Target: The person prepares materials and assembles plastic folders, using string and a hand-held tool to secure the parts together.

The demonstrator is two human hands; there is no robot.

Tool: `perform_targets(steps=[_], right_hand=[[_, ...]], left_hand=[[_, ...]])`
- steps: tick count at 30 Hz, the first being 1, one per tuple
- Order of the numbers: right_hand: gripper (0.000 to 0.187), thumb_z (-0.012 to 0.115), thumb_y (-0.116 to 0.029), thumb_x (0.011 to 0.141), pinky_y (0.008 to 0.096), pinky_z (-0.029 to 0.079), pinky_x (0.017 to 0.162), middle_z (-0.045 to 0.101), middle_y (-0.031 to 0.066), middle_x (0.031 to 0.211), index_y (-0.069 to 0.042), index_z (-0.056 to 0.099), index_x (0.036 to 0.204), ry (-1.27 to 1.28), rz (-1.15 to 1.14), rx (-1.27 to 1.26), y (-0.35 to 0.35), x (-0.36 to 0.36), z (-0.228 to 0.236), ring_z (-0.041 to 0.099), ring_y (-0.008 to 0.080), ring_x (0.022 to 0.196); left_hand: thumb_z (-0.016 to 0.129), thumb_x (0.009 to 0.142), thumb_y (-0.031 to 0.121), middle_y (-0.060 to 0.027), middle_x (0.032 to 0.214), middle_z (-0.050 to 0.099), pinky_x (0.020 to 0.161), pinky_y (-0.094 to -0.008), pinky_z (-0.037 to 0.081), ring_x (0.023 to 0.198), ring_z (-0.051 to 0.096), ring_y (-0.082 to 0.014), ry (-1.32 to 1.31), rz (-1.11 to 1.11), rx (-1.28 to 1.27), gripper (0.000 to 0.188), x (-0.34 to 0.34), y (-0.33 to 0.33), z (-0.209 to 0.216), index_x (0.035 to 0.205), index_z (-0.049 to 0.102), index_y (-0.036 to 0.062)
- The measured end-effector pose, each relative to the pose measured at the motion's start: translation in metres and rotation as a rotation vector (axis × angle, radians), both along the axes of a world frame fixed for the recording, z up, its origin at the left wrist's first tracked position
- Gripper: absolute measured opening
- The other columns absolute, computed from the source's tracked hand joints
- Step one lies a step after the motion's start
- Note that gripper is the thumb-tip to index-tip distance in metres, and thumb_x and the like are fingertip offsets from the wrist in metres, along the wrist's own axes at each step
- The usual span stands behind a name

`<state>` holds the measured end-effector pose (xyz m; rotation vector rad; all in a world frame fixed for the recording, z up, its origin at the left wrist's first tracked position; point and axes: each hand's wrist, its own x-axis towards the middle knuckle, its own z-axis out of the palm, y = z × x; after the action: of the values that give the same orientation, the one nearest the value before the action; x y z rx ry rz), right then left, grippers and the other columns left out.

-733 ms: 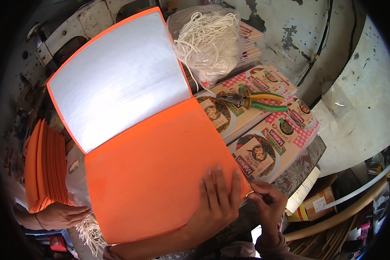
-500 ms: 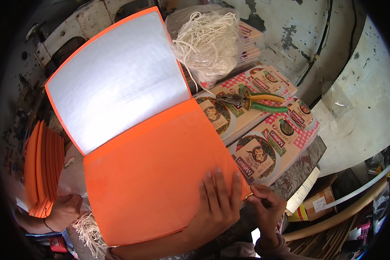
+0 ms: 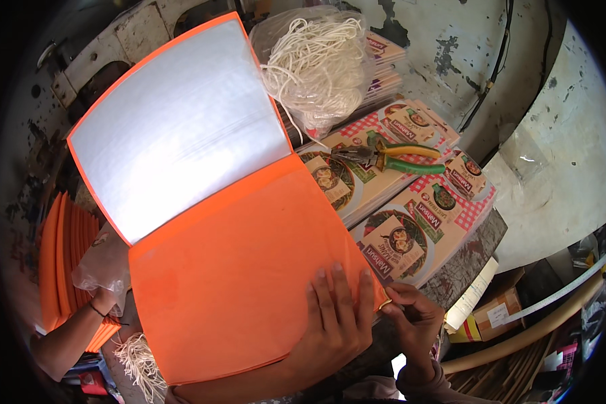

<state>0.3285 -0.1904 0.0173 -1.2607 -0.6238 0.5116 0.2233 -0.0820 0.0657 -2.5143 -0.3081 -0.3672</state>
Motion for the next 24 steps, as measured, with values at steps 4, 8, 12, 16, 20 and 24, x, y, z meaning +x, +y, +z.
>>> perform_targets(steps=[4,8,12,16,20,24], right_hand=[[0.034,0.061,0.009,0.078,0.0264,0.05,0.083,0.054,0.0153,0.115,0.004,0.05,0.11,-0.019,0.072,0.055,0.001,-0.004,-0.004,0.055,0.0185,0.106],[0.039,0.06,0.008,0.08,0.0279,0.051,0.084,0.05,0.0157,0.116,0.003,0.042,0.115,0.131,0.09,0.122,0.008,-0.011,0.005,0.051,0.0197,0.111],[0.037,0.059,0.008,0.08,0.0272,0.05,0.084,0.05,0.0155,0.116,0.005,0.043,0.114,0.108,0.046,0.143,0.004,-0.012,-0.003,0.052,0.0199,0.11],[0.03,0.058,0.008,0.081,0.0272,0.049,0.084,0.053,0.0156,0.114,0.007,0.048,0.11,0.016,0.0,0.051,-0.003,-0.013,-0.017,0.055,0.0191,0.106],[0.023,0.055,0.009,0.083,0.0285,0.05,0.084,0.059,0.0147,0.105,0.007,0.051,0.106,0.017,-0.066,-0.025,-0.002,-0.014,-0.014,0.058,0.0191,0.1],[0.022,0.055,0.009,0.083,0.0289,0.051,0.083,0.059,0.0147,0.103,0.007,0.052,0.104,0.044,-0.048,-0.02,0.001,-0.013,-0.008,0.059,0.0191,0.098]], left_hand=[[0.041,0.092,0.027,-0.0287,0.111,0.055,0.082,-0.0412,0.05,0.097,0.06,-0.0354,-0.026,0.07,-0.027,0.04,0.001,-0.004,-0.001,0.121,0.052,0.0014],[0.042,0.09,0.043,-0.0187,0.123,0.05,0.092,-0.0456,0.042,0.111,0.052,-0.029,-0.055,0.048,-0.23,0.051,0.001,0.003,0.007,0.125,0.05,0.008],[0.045,0.087,0.046,-0.0135,0.129,0.047,0.096,-0.0481,0.037,0.118,0.046,-0.0274,-0.043,-0.011,-0.257,0.054,0.001,0.004,0.003,0.127,0.048,0.0095],[0.045,0.088,0.042,-0.0153,0.128,0.047,0.095,-0.0473,0.038,0.117,0.047,-0.029,-0.045,-0.013,-0.268,0.051,0.002,0.004,-0.001,0.128,0.047,0.0088],[0.044,0.09,0.037,-0.0192,0.128,0.046,0.094,-0.0458,0.04,0.117,0.046,-0.0331,-0.024,-0.033,-0.299,0.048,0.003,0.004,0.001,0.127,0.048,0.0076],[0.044,0.09,0.032,-0.0215,0.128,0.045,0.093,-0.0456,0.041,0.117,0.046,-0.0357,0.0,-0.046,-0.289,0.044,0.003,0.002,0.001,0.126,0.049,0.007]])
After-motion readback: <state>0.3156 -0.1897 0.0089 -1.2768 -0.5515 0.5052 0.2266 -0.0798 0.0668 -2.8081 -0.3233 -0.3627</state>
